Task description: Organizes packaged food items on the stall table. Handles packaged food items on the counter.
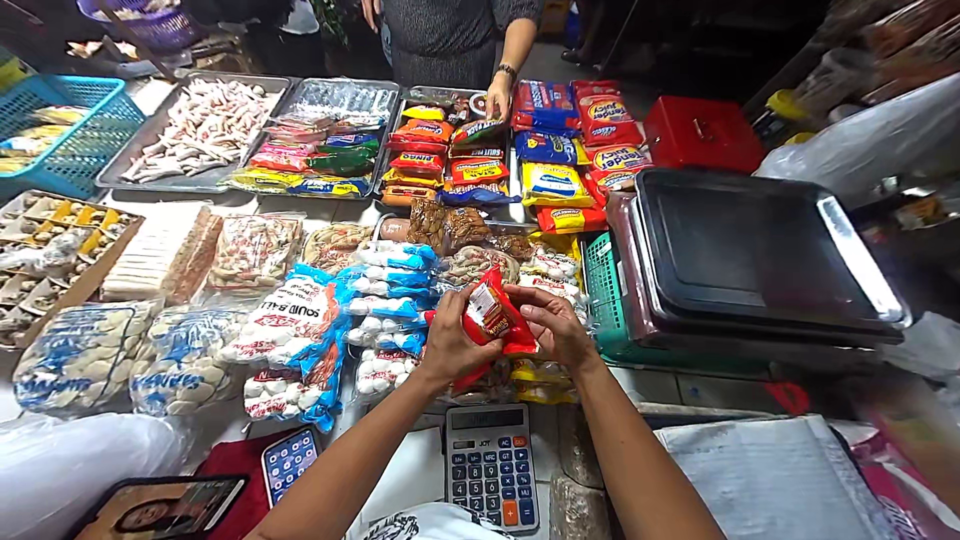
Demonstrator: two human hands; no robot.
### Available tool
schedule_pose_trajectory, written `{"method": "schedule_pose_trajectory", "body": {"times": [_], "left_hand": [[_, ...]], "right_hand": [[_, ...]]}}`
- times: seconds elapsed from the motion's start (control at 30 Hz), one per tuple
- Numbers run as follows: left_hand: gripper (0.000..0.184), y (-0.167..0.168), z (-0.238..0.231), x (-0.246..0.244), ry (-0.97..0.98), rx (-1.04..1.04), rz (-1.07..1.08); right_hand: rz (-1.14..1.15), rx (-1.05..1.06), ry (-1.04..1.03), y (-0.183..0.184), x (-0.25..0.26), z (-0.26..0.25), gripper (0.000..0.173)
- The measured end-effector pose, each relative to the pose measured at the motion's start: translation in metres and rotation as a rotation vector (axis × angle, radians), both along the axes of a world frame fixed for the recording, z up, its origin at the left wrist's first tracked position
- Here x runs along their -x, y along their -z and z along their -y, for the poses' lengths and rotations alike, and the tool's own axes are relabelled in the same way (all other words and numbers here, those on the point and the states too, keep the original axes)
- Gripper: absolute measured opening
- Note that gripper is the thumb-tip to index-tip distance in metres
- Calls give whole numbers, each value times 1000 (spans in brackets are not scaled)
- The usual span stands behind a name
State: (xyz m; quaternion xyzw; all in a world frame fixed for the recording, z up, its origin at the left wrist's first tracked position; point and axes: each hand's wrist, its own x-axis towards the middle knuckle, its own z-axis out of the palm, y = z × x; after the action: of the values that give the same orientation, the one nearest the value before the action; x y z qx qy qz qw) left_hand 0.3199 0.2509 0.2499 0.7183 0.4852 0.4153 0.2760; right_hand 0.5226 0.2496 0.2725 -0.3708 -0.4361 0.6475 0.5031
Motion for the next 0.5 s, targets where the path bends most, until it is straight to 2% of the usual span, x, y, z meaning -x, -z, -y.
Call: {"method": "schedule_pose_trajectory", "body": {"times": [0.2, 0.33, 0.5], "left_hand": [[87, 3, 1, 11, 87, 47, 234], [87, 9, 3, 15, 171, 61, 388], [85, 15, 5, 18, 198, 27, 439]], "right_hand": [[-75, 18, -68, -3, 1, 2, 37], [-32, -44, -169, -1, 1, 2, 45], [-36, -120, -176, 4, 1, 1, 47]]}}
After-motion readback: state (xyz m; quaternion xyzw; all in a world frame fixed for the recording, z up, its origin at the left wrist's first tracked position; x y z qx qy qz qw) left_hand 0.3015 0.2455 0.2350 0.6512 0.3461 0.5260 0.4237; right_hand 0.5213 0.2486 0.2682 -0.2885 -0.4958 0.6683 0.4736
